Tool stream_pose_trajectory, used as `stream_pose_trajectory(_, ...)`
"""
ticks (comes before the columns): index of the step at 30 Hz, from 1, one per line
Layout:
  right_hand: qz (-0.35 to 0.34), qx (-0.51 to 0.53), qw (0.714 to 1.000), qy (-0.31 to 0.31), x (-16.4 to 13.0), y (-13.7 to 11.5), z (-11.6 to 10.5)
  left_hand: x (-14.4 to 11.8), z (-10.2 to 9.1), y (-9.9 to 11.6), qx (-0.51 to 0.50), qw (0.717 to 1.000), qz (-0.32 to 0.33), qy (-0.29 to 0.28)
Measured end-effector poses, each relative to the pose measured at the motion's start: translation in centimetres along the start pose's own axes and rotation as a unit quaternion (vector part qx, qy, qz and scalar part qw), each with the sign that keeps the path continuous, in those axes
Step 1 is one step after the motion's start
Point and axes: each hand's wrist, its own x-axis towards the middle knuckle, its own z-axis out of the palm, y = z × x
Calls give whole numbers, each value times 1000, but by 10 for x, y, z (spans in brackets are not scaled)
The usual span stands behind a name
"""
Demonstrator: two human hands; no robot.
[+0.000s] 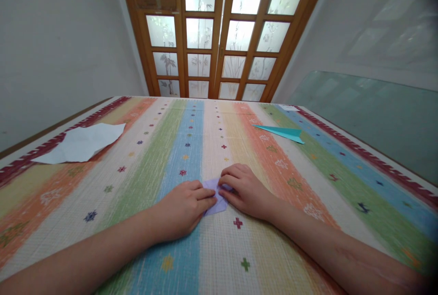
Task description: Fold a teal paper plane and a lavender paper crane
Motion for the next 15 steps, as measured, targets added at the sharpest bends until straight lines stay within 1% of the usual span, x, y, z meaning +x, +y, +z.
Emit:
stream_pose_trajectory(4,-14,3,1000,-5,-2,-2,-2,0,-1,2,-1,1000,-7,0)
stream_pose_trajectory(6,5,-1,1000,-25,-3,-1,-1,1,-1,3,-3,1000,-11,5)
stream_pose_trajectory(11,87,4,993,-81,-5,4,2,2,0,0,-15,1000,-4,15)
stream_pose_trajectory(15,101,-3,988,-114,-6,8,3,1,-3,-3,-28,999,10,14)
